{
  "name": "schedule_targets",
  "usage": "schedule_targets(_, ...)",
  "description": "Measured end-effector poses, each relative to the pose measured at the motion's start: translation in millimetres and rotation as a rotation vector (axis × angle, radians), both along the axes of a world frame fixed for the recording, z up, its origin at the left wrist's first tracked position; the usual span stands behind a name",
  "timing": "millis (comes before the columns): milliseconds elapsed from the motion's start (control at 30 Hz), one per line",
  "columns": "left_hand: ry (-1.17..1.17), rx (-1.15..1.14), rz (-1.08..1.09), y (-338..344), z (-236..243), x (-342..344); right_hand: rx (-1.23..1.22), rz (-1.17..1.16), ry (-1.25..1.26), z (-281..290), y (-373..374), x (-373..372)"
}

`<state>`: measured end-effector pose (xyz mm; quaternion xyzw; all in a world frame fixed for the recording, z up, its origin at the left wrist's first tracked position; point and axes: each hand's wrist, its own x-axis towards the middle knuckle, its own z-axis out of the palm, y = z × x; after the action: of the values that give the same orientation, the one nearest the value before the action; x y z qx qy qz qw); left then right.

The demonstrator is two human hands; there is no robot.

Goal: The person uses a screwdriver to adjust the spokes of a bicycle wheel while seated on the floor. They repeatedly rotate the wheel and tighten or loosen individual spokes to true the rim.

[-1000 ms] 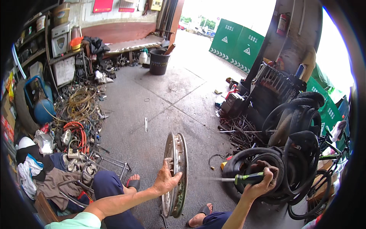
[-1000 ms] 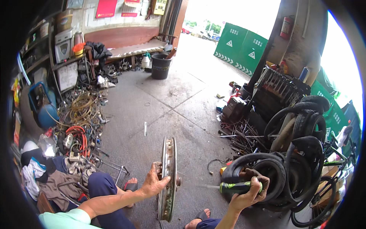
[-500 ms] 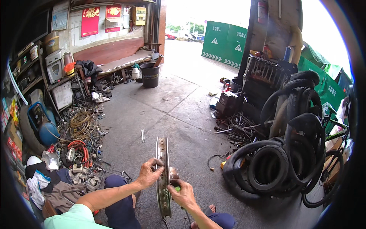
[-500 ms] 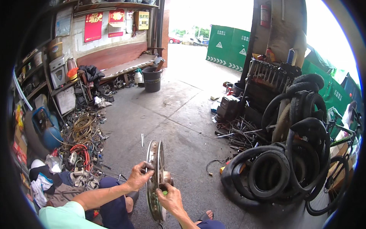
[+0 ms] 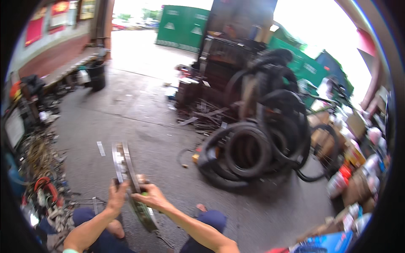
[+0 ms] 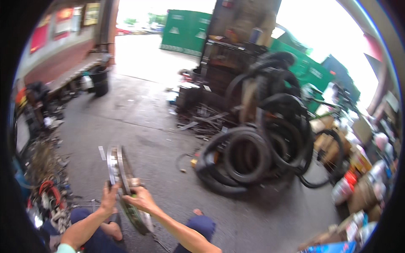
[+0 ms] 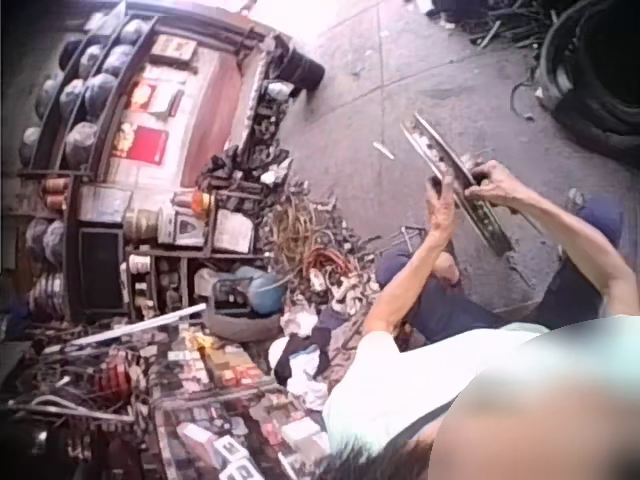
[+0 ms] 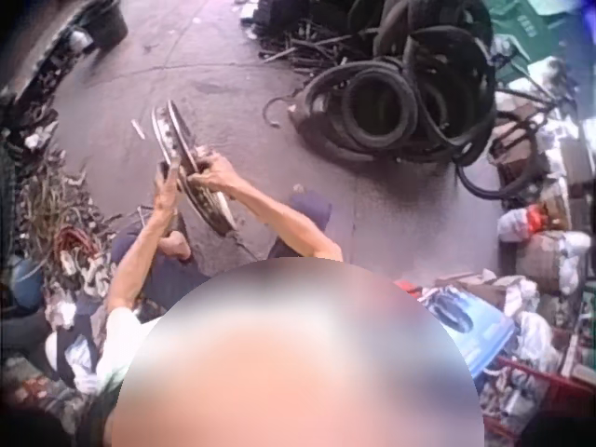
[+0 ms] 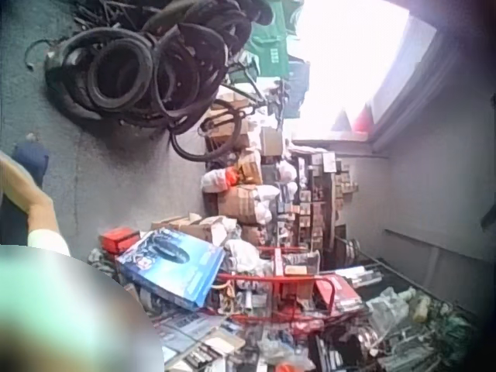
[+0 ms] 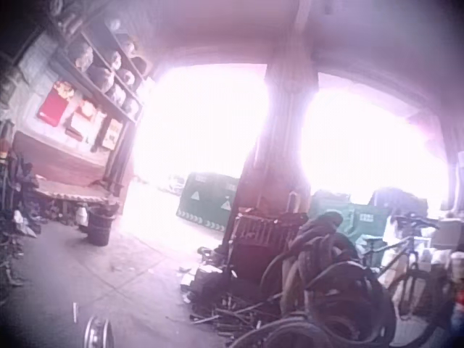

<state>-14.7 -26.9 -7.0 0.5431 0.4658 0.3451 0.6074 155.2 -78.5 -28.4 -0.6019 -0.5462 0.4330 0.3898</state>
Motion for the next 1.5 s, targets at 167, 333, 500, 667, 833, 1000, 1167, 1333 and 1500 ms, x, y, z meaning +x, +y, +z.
schedule_targets(167, -0.053, 0.149, -0.093, -7.8, -25.1, -4.5, 0.085, -0.101, 0.065, 4.8, 8.4, -6.9)
schedule_targets(333, 0.006, 0.229, -0.175, -13.8, -4.6, 3.9, 0.138, -0.171, 0.036, -8.8, 6.8, -1.7)
schedule_targets(500, -0.141, 0.142, -0.169, -13.4, 19.4, -5.5, 0.167, -0.119, 0.336, 4.4, 8.5, -14.7)
schedule_targets(667, -0.160, -0.037, -0.291, -6.0, 25.3, -7.4, -0.088, -0.157, 0.181, 35.4, 0.2, -5.0)
schedule_targets(833, -0.083, -0.035, -0.263, -8.9, 32.3, -12.9, 0.045, -0.326, -0.035, 77.9, -0.3, -3.3)
schedule_targets(1000, -0.226, 0.030, -0.237, 5.7, -0.8, -16.8, 0.664, -0.620, 0.046, 111.1, -5.3, 17.4)
schedule_targets(1167, -0.220, 0.079, -0.134, 15.0, -11.3, 2.9, 1.002, -0.469, 0.337, 170.6, -14.8, 32.8)
schedule_targets(1333, -0.281, -0.067, -0.071, 16.9, -6.6, 17.1, 1.051, -0.344, 0.405, 180.5, 4.4, 11.3)
schedule_targets(1500, -0.354, -0.100, -0.051, 15.1, -3.9, 16.7, 1.050, -0.297, 0.410, 169.3, 15.2, -0.1)
